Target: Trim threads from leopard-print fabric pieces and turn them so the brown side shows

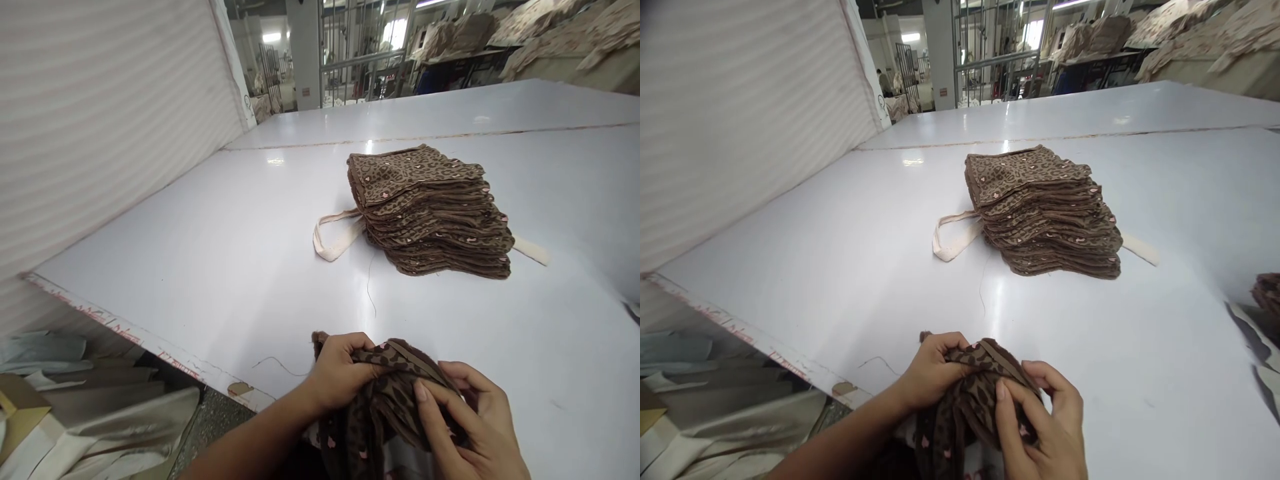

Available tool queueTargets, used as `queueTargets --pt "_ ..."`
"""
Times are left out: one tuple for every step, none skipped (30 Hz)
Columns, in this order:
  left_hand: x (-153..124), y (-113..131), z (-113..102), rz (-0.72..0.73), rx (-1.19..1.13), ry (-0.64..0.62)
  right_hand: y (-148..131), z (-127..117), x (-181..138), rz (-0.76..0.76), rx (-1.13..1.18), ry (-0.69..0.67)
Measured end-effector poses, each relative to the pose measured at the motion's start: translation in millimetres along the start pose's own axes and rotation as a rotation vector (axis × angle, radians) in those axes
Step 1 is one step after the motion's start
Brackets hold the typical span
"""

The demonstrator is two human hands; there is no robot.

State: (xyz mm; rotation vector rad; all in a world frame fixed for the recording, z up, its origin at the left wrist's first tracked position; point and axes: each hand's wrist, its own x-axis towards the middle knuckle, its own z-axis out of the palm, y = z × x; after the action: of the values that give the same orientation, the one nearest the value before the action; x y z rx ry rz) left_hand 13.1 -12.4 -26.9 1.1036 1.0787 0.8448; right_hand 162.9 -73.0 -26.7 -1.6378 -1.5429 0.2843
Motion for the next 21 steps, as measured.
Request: queueTargets --pt "2 2 -3 -0.046 -0.013 -0.048 0 -1 -1 -0.012 0.001 0.0" --pt "2 4 -5 -0.092 -0.027 -0.102 0 -1 -2 -0.031 -0.003 0.011" --pt "2 5 -6 -0.132 -0.033 -0.154 0 -1 -3 -0.047 -0.01 0.019" --pt "1 6 -7 -0.15 -0.015 -0.183 1 -1 -3 -0.059 -0.02 0.023" --pt "-3 7 -6 -0.13 0.042 -0.16 2 -2 -2 -0.068 -0.03 0.018" --pt "-7 7 -5 -0.063 0.14 -0.078 4 -2 -2 -0.074 -0.039 0.007" --pt "-13 8 -3 0.047 0.267 0.049 5 -3 -1 -0.082 -0.048 -0.006" --pt "-19 9 -1 0.196 0.404 0.186 6 -4 0 -0.092 -0.055 -0.016" --pt "-25 10 3 0.364 0.523 0.29 6 -5 1 -0.098 -0.062 -0.019" --pt "-30 11 6 0.519 0.604 0.332 6 -7 1 -0.098 -0.067 -0.015" --pt "-33 12 10 0.629 0.644 0.309 4 -7 1 -0.094 -0.068 -0.009" --pt "-35 13 14 0.68 0.652 0.244 2 -8 1 -0.09 -0.066 -0.006" --pt "-36 13 17 0.675 0.643 0.176 0 -7 0 -0.082 -0.061 -0.008" --pt "-35 13 20 0.634 0.624 0.133 -2 -7 0 -0.075 -0.053 -0.01" --pt "-32 11 23 0.579 0.602 0.121 -5 -6 -1 -0.07 -0.045 -0.017" --pt "-29 9 25 0.532 0.575 0.128 -7 -6 -1 -0.072 -0.039 -0.022" --pt "-26 6 27 0.504 0.547 0.136 -8 -5 -1 -0.075 -0.037 -0.029" --pt "-23 3 28 0.501 0.52 0.138 -8 -5 -1 -0.079 -0.039 -0.032" --pt "-21 -1 29 0.516 0.5 0.132 -8 -5 0 -0.083 -0.042 -0.031" --pt "-18 -4 29 0.541 0.494 0.117 -7 -6 0 -0.086 -0.047 -0.025" --pt "-17 -7 28 0.571 0.5 0.098 -5 -7 1 -0.077 -0.051 -0.023"
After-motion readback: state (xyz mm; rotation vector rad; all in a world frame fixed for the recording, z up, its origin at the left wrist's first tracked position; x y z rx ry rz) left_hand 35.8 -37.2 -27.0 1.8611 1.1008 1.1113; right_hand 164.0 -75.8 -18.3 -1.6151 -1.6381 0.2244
